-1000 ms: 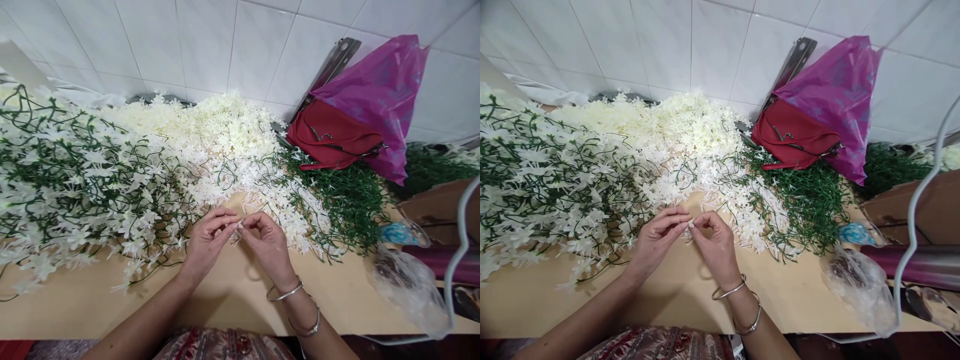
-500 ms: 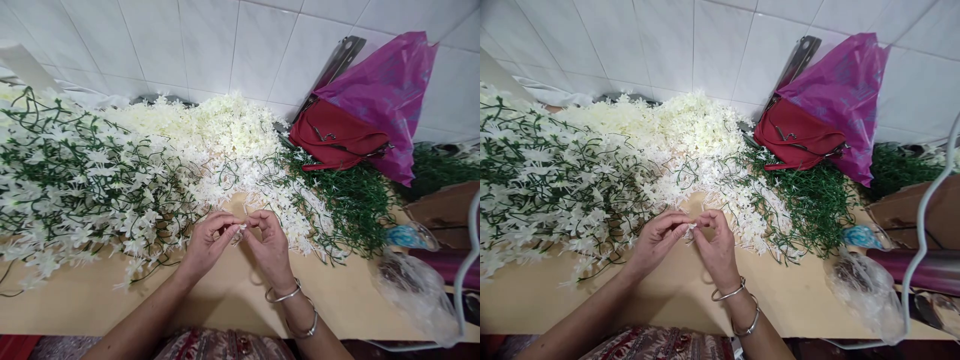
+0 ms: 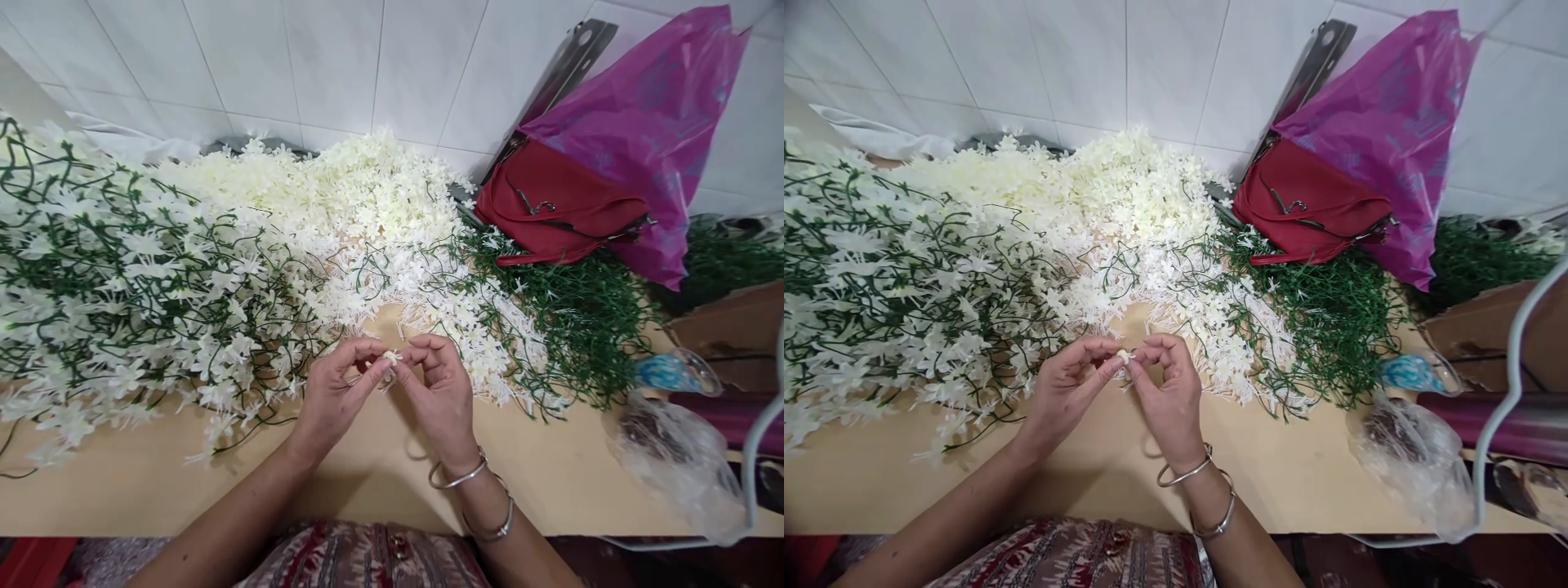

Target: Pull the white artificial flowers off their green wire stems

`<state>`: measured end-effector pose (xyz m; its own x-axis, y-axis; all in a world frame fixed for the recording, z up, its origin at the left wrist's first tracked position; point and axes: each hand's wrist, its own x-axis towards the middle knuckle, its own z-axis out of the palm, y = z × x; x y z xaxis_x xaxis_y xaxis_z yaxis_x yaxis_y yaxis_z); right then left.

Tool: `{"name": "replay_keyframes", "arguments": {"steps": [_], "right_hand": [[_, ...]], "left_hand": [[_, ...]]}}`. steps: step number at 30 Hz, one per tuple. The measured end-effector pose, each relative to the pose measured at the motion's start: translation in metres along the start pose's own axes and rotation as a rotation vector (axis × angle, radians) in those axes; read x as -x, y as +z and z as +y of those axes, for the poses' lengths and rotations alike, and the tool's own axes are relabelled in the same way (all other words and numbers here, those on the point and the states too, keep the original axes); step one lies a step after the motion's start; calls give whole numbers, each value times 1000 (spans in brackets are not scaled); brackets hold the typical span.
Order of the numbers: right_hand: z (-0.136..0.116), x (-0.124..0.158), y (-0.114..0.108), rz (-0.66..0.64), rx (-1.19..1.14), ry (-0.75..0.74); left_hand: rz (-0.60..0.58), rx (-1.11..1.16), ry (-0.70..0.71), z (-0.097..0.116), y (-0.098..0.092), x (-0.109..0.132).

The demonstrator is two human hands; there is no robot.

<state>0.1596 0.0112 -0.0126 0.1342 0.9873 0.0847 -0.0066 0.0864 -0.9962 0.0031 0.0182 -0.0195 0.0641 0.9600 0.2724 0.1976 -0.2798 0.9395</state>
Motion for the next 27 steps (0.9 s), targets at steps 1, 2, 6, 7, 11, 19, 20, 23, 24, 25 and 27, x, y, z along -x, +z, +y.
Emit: {"name": "replay_keyframes", "arguments": {"steps": [1, 2, 6, 7, 11, 19, 20, 23, 24, 25, 27], "right_hand": [[-1, -1, 0, -5, -33, 30], [-1, -1, 0, -8, -63, 58], [-1, -3, -2, -2, -147, 120], [-1, -4, -3, 0, -155, 122], [0, -4, -4, -23, -136, 111], [4, -7, -7, -33, -221, 174], [4, -8, -7, -44, -238, 185], [5, -10, -7, -74, -254, 192], [5, -10, -7, -77, -255, 188], [6, -10, -7, -79, -256, 184], [7, -10, -7, -76, -262, 180]], "left_hand": [[6, -26, 30, 0, 0, 0], [10, -51, 61, 1, 0, 0], [22, -114, 153, 3, 1, -1], [32, -129, 171, 4, 2, -2], [52, -199, 276, 4, 4, -3], [41, -300, 373, 1, 6, -4], [48, -306, 384, 1, 5, -3], [51, -308, 408, 2, 5, -4], [44, -300, 401, 3, 4, -4], [35, -287, 388, 3, 4, -4], [24, -258, 344, 4, 4, -4]]}}
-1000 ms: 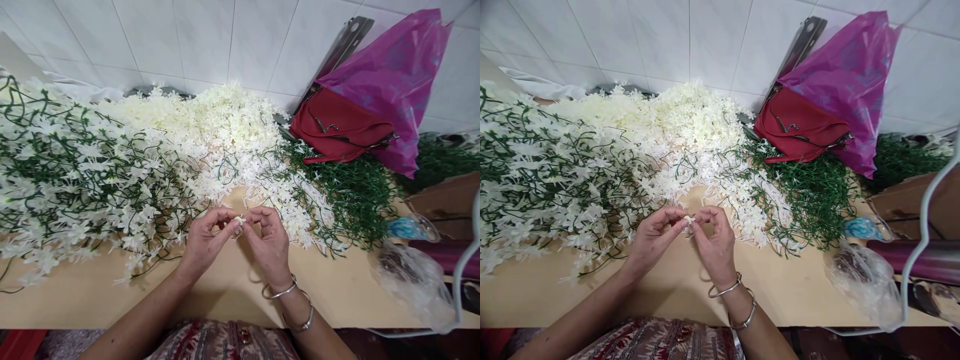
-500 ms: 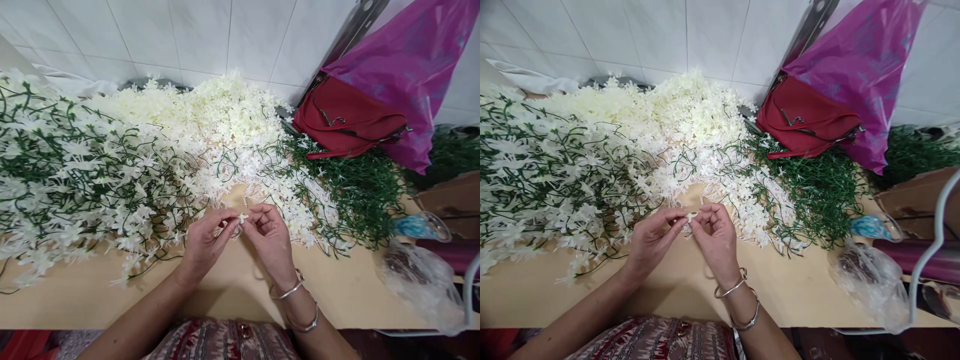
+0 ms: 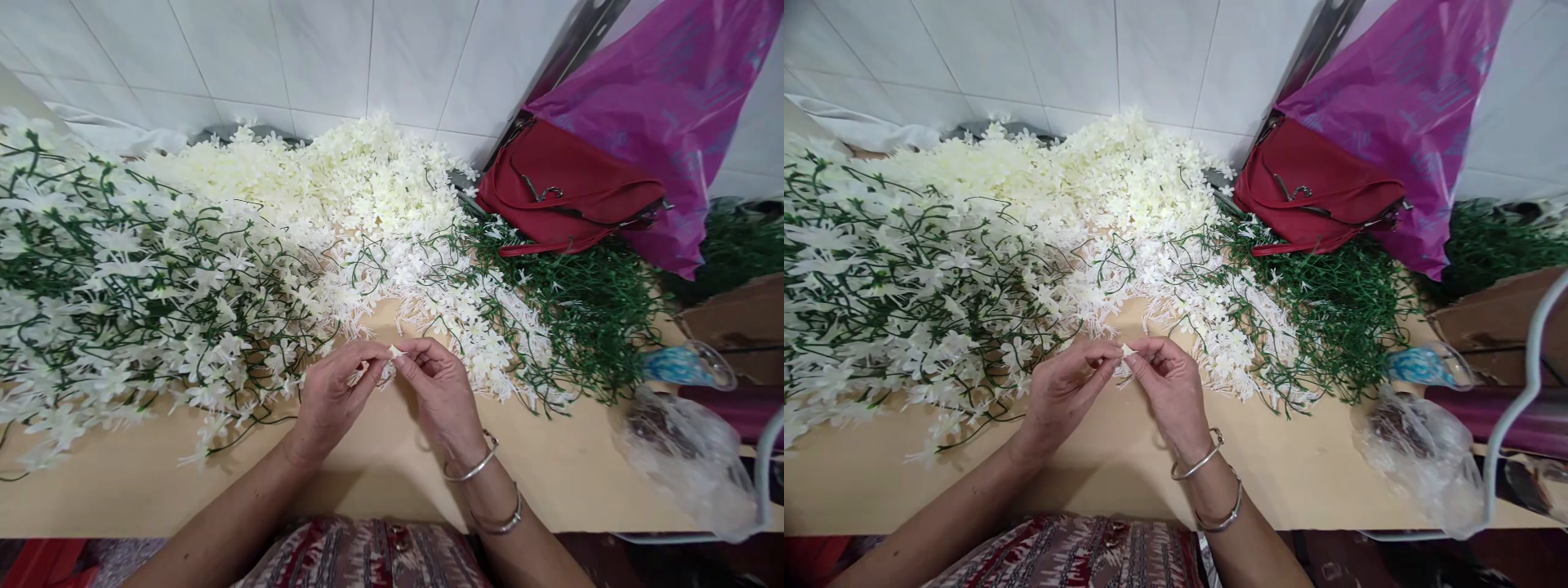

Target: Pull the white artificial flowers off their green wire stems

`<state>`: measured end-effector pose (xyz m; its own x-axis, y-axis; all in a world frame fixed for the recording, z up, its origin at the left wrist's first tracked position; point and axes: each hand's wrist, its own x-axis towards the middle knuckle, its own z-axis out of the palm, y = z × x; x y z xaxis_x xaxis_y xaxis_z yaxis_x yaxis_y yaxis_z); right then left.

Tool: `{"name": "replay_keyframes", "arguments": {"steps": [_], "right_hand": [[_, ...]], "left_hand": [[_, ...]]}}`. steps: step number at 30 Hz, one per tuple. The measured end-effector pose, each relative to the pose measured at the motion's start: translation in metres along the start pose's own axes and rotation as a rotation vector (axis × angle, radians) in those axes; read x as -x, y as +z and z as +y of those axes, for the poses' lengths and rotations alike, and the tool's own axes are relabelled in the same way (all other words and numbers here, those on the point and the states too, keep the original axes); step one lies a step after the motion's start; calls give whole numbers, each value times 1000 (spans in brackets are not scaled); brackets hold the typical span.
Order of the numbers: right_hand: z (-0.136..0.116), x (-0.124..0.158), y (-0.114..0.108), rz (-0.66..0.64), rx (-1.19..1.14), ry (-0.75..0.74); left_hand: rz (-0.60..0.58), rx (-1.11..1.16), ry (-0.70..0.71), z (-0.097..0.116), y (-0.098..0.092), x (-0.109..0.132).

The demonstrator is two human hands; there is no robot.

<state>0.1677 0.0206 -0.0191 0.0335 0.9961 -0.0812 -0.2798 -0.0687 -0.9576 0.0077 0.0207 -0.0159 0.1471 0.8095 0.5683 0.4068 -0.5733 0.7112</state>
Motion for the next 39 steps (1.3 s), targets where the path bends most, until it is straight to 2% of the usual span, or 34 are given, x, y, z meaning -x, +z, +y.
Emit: {"name": "replay_keyframes", "arguments": {"steps": [3, 7, 11, 14, 17, 20, 24, 27, 33, 36, 39], "right_hand": [[4, 0, -1, 19, -9, -1], [10, 0, -2, 55, -21, -5], [11, 1, -1, 17, 5, -13], [4, 1, -2, 6, 63, -89], [-5, -1, -10, 88, 70, -206], [-8, -7, -23, 229, -4, -256], [-9, -13, -38, 422, 40, -357], [-11, -14, -40, 534, 97, -422], [-14, -12, -36, 602, 140, -438], [-15, -12, -37, 620, 140, -449], [-15, -13, -41, 636, 150, -461]], "left_hand": [[-7, 28, -37, 0, 0, 1], [8, 7, 29, 1, 3, 2], [40, 24, 9, 4, 5, 1], [53, 42, -24, 4, 6, 2], [98, 73, -71, 3, 6, 3], [86, 106, -122, 2, 7, 2], [-65, 81, -157, 4, 8, -4], [-185, 14, -122, 5, 10, -11], [-342, -266, 19, 4, 33, -34], [-395, -426, 135, 4, 49, -54], [-532, -505, 350, 5, 64, -74]]}}
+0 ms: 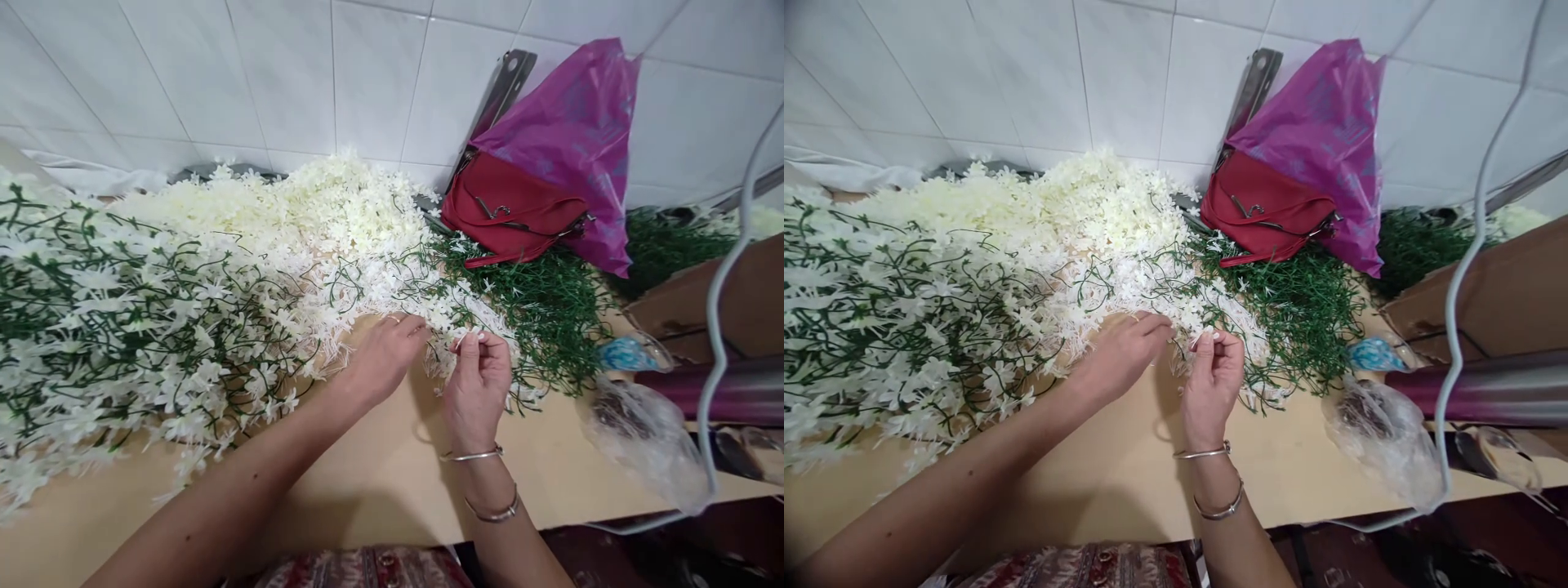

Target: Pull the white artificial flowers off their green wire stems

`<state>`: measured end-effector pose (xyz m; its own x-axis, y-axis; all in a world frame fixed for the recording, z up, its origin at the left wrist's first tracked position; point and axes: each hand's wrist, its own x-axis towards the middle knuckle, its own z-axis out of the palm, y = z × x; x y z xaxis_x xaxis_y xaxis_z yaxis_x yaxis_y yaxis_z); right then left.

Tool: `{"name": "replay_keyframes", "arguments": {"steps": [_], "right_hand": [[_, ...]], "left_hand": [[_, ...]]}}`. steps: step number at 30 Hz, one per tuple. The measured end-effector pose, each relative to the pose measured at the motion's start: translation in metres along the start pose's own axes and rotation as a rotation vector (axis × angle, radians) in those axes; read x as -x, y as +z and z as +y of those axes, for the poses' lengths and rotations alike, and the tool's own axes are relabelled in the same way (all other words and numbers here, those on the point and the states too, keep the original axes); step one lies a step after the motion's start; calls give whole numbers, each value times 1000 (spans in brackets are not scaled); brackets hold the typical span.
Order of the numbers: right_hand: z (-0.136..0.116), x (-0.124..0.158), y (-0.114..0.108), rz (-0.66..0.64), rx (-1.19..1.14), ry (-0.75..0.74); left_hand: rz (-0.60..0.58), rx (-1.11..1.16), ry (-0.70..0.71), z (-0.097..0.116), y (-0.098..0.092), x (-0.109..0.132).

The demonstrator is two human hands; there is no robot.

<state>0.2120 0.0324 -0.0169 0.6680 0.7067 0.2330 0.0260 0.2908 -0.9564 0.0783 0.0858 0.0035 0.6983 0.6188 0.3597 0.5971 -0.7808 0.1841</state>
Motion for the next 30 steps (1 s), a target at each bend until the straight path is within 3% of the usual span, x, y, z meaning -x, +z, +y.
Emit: {"name": "replay_keyframes", "arguments": {"steps": [3, 6, 9, 13, 16, 19, 25, 30], "right_hand": [[1, -3, -1, 9, 20, -3], [-1, -4, -1, 4, 36, 9], [-3, -2, 0, -38, 34, 40], [-4, 2, 2, -231, -16, 156], [-5, 6, 3, -470, -90, 295], [-7, 10, 4, -632, -137, 408], [-10, 15, 7, -793, -122, 556], [-8, 17, 7, -808, -113, 593]], "left_hand": [[-81, -37, 162, -3, 5, -14], [-56, -42, 180, -8, 9, -16], [89, 79, 52, -16, 4, -6], [365, 500, -330, -20, -11, 24], [367, 750, -535, -13, -17, 53], [350, 881, -658, -2, -16, 77], [354, 904, -667, 7, -12, 93], [350, 869, -595, 6, -14, 93]]}}
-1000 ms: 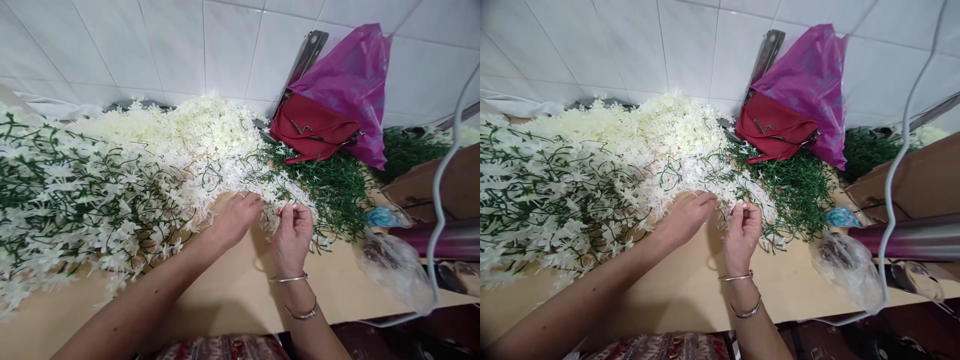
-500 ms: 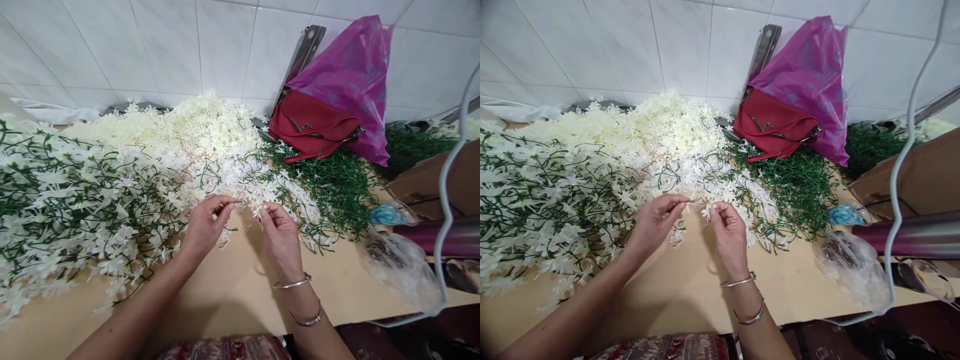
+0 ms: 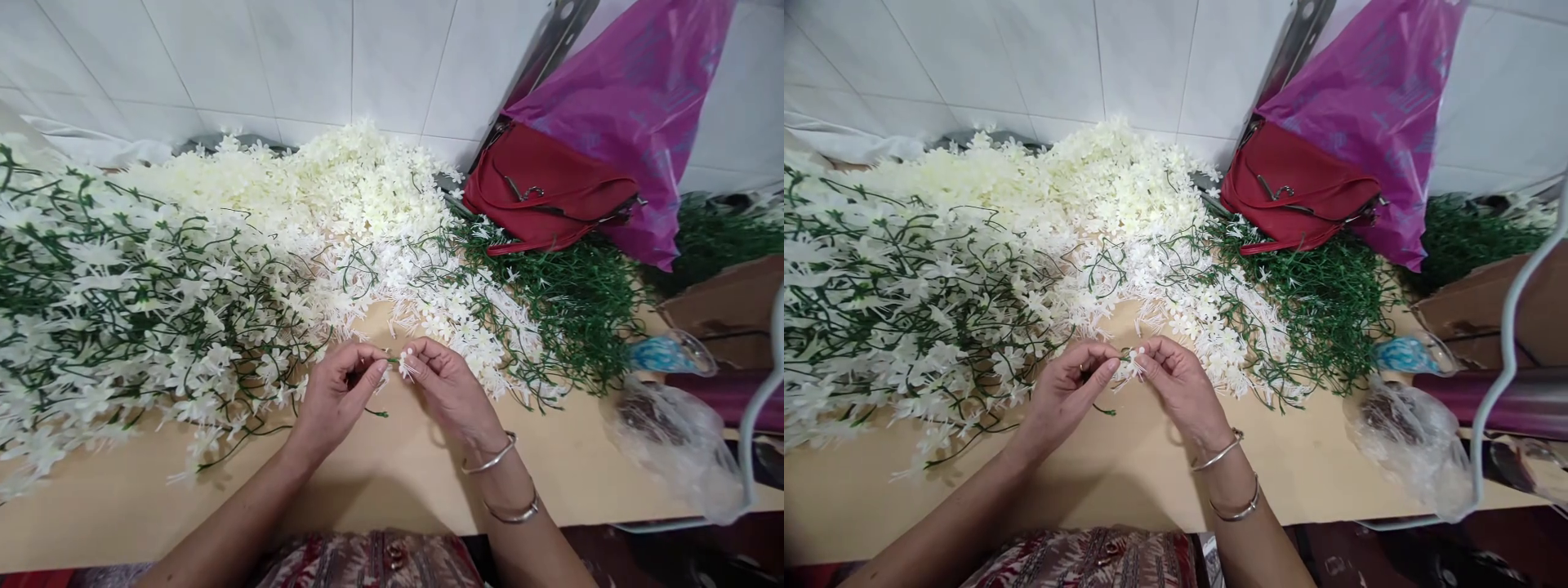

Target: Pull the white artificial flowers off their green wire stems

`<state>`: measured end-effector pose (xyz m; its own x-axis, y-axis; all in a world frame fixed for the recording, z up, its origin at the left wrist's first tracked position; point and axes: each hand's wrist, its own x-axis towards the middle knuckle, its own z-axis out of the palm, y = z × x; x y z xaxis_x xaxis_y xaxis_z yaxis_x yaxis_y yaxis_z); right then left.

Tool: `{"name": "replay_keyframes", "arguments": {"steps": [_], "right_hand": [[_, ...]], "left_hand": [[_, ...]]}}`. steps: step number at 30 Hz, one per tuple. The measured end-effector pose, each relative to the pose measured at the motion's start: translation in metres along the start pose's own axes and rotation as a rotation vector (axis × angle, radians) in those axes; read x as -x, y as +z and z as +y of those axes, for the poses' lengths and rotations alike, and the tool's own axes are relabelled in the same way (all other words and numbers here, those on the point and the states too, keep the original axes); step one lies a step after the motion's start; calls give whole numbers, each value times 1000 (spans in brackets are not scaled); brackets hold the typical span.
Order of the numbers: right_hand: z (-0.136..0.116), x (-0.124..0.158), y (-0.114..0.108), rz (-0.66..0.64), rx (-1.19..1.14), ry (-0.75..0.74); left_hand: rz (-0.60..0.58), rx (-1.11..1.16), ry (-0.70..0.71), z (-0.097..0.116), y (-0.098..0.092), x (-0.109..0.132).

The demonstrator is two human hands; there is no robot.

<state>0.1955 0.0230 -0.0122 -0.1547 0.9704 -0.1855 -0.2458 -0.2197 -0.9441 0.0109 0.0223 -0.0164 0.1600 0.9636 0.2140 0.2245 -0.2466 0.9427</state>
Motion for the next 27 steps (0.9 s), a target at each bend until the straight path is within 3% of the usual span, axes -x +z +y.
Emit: {"name": "replay_keyframes", "arguments": {"steps": [5, 13, 27], "right_hand": [[0, -1, 1, 0, -37, 31], [5, -5, -1, -34, 16, 17], [7, -6, -1, -29, 101, -5]], "left_hand": [[-29, 10, 5, -1, 0, 1], [-112, 209, -157, -5, 5, 2], [-126, 226, -178, -10, 5, 4]]}}
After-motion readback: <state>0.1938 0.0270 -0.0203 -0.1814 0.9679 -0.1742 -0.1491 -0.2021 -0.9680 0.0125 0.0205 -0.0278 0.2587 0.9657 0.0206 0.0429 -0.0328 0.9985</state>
